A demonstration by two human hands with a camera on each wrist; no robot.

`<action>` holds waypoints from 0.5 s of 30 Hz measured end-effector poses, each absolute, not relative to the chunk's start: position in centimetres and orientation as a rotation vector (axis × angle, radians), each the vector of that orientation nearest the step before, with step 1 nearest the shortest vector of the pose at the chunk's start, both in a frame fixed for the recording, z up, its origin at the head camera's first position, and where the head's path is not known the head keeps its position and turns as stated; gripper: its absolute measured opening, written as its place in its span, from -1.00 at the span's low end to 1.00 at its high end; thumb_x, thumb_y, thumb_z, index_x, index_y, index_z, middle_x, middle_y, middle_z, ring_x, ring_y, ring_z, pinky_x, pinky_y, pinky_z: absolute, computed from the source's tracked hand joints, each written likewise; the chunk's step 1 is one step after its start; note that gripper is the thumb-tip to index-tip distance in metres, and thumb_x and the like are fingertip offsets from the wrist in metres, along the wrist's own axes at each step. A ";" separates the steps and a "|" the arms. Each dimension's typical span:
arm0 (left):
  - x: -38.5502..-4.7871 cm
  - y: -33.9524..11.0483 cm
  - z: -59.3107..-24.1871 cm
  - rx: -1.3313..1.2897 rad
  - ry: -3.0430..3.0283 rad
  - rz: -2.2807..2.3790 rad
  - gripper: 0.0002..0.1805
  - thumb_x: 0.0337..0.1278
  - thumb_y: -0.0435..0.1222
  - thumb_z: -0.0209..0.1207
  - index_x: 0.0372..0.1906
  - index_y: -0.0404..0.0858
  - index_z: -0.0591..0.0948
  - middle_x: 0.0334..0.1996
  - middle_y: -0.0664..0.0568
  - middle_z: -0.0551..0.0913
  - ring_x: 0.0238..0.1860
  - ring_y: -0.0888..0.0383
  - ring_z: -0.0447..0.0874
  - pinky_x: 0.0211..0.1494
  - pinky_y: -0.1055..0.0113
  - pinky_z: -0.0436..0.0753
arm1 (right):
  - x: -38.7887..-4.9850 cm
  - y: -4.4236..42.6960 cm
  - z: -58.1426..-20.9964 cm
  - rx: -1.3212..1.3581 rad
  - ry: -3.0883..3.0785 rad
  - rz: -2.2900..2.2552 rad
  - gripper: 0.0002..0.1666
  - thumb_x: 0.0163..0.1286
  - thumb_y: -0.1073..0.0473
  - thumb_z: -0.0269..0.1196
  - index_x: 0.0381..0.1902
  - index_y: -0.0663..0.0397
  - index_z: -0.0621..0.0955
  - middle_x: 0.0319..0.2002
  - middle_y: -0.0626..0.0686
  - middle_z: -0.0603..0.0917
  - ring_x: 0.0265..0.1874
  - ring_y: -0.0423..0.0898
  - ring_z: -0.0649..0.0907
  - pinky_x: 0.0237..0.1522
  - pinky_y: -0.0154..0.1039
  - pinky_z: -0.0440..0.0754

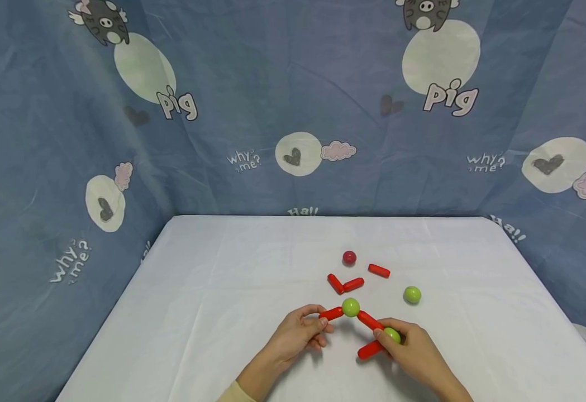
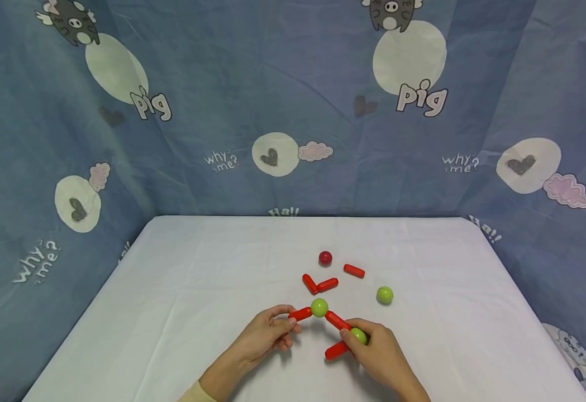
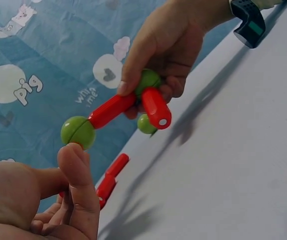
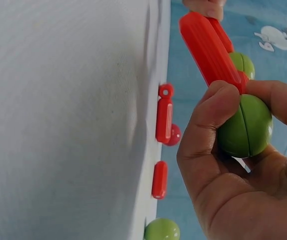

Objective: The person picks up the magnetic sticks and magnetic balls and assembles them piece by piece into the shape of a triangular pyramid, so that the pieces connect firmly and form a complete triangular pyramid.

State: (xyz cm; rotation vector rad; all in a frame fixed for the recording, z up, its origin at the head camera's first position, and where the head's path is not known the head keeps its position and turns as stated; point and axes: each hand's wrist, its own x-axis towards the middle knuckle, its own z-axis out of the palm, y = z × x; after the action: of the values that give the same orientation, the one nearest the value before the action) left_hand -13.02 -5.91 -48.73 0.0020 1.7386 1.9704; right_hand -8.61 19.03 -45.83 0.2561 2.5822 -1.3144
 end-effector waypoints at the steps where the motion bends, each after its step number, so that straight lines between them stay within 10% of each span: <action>1: -13.0 -5.8 -48.8 0.001 1.735 1.967 -0.66 0.40 -0.29 0.24 0.16 -0.31 0.51 -0.25 -0.11 0.82 -0.58 0.30 0.61 -0.46 0.50 0.65 | -8.6 19.0 -45.8 0.257 2.581 -1.318 -0.74 0.42 0.02 0.33 -0.01 -0.08 0.75 -0.60 -0.05 0.61 -0.55 -0.11 0.48 -0.49 -0.33 0.31; 15: -12.2 -4.8 -48.8 -0.010 1.682 1.950 -0.71 0.42 -0.28 0.22 0.12 -0.28 0.50 -0.34 0.01 0.80 -0.60 0.30 0.60 -0.47 0.51 0.63 | -8.6 19.0 -45.7 0.286 2.563 -1.341 -0.76 0.43 0.03 0.32 -0.01 -0.08 0.75 -0.58 -0.04 0.61 -0.55 -0.11 0.49 -0.49 -0.34 0.33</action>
State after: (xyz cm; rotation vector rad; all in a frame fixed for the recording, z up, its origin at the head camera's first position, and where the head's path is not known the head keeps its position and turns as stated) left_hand -12.25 -4.75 -48.83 -0.0101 1.6815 1.9503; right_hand -8.59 19.04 -45.69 0.2863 2.5627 -1.3415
